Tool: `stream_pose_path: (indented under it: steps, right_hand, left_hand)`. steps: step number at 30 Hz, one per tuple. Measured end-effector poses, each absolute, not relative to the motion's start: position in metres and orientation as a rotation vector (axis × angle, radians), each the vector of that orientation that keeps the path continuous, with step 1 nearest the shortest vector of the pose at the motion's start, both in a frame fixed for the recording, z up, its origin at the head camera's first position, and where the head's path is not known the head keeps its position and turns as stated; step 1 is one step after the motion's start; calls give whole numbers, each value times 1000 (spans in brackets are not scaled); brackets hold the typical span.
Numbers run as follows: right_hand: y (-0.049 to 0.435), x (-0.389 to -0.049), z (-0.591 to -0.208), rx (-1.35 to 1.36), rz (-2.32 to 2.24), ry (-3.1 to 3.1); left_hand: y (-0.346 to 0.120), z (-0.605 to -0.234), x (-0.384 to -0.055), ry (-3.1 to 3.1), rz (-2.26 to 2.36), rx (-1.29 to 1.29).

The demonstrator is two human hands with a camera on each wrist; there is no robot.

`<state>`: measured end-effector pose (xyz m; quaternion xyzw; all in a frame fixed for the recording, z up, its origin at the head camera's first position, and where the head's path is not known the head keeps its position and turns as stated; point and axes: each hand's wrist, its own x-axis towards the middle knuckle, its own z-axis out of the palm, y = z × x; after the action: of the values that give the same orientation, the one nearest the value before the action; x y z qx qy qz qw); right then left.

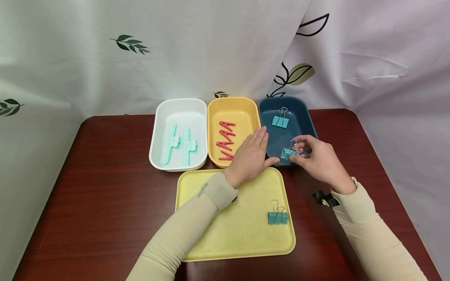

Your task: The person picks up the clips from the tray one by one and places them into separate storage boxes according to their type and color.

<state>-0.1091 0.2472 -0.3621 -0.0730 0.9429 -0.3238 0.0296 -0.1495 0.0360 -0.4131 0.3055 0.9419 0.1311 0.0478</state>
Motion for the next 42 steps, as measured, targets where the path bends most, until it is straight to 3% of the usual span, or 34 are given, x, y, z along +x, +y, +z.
stream_pose_path:
  steps: [42]
  right_hand:
    - [259,-155,-356,-165,-934,2924]
  left_hand:
    - [37,-413,-151,2840,391,899]
